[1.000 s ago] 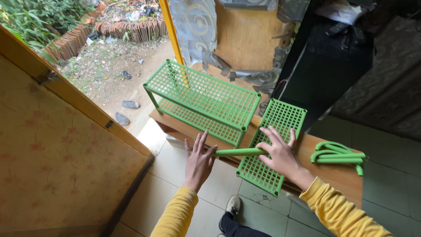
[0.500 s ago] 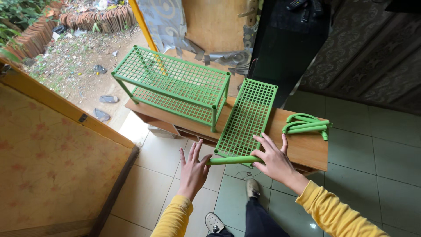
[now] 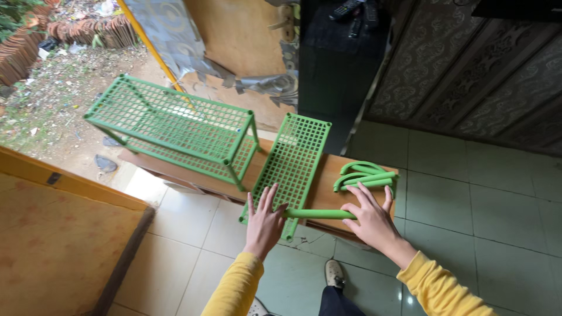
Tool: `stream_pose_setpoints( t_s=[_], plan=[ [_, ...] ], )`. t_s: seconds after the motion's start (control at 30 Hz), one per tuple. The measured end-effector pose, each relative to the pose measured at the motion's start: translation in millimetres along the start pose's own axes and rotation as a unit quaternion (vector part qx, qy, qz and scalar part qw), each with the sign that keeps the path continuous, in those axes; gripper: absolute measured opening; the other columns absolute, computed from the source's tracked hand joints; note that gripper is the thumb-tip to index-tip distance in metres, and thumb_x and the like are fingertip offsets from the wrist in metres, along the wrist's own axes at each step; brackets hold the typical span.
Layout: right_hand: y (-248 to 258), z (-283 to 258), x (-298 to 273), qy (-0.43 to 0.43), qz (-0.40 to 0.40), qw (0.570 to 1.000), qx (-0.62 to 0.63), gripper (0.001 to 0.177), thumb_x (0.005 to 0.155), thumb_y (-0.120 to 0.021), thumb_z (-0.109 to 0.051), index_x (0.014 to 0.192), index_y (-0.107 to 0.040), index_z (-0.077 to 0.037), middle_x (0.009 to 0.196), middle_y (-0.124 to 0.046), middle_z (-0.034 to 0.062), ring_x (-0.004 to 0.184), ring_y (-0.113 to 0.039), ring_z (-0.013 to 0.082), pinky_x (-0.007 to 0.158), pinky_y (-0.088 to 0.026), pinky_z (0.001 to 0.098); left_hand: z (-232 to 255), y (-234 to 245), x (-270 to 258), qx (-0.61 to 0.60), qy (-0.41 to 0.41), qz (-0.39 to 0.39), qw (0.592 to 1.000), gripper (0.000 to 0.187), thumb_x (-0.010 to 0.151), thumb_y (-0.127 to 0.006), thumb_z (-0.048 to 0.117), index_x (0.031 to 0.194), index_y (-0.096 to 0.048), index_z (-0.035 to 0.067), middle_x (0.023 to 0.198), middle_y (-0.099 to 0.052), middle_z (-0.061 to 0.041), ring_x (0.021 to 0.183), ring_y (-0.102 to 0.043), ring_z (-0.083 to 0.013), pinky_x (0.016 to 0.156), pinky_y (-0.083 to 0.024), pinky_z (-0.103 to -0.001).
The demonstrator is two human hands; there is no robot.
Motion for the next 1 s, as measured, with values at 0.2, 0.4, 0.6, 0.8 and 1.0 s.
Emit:
stream_pose_setpoints(
  t_s=[0.2, 0.4, 0.6, 0.8, 1.0],
  plan=[
    [-20, 141, -18, -0.053, -0.012, 0.998, -0.018, 0.025, 0.081, -0.075, -0.034, 0.102, -0.075, -0.020, 0.151, -0.046, 0.0024, 0.150, -0.030, 0.0267, 0.114, 0.000, 0.0746, 98, -65, 58, 0.024, -0.024, -0.063, 0.997, 0.047, 0.092, -0.067, 0.031, 0.136, -0.060, 0.016, 0.166, -0.020, -0.013, 0.152, -0.020, -0.0317, 0.121, -0.007, -0.066],
    [-80, 245, -17, -0.106, -0.089, 0.989, -0.055, 0.024, 0.085, -0.072, -0.035, 0.105, -0.074, -0.021, 0.151, -0.046, 0.0004, 0.152, -0.028, 0.0246, 0.116, 0.001, 0.0750, 155, -102, 78, -0.022, -0.030, -0.084, 0.996, 0.056, 0.088, -0.069, 0.025, 0.142, -0.055, 0.013, 0.164, -0.023, -0.016, 0.152, -0.021, -0.0330, 0.121, -0.008, -0.063],
    [-122, 285, -1, -0.093, -0.096, 0.990, -0.049, 0.024, 0.085, -0.072, -0.033, 0.105, -0.073, -0.019, 0.153, -0.046, 0.0013, 0.152, -0.029, 0.0254, 0.118, 0.000, 0.0737, 157, -122, 88, -0.015, 0.003, -0.109, 0.994, 0.062, 0.088, -0.069, 0.024, 0.146, -0.049, 0.013, 0.164, -0.023, -0.015, 0.152, -0.022, -0.0320, 0.122, -0.008, -0.062],
    [-145, 303, 32, -0.094, -0.077, 0.992, -0.026, 0.025, 0.086, -0.072, -0.034, 0.107, -0.073, -0.019, 0.150, -0.048, 0.0039, 0.151, -0.031, 0.0271, 0.117, -0.001, 0.0745, 148, -132, 103, 0.005, 0.022, -0.130, 0.991, 0.067, 0.087, -0.070, 0.024, 0.148, -0.046, 0.013, 0.164, -0.023, -0.015, 0.151, -0.022, -0.0323, 0.122, -0.009, -0.063],
    [-161, 324, 64, -0.102, -0.074, 0.991, -0.038, 0.028, 0.088, -0.071, -0.036, 0.110, -0.073, -0.019, 0.150, -0.049, 0.0028, 0.150, -0.034, 0.0277, 0.116, 0.000, 0.0742, 142, -152, 130, 0.035, 0.032, -0.167, 0.985, 0.080, 0.088, -0.069, 0.033, 0.156, -0.030, 0.015, 0.165, -0.022, -0.010, 0.152, -0.019, -0.0315, 0.121, -0.008, -0.064]
  ],
)
Point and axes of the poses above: each hand's wrist, its own x-axis towards the middle knuckle, its own y-axis out of the back of the hand, z = x × y, the point moved 10 cm from there along x, towards the middle knuckle
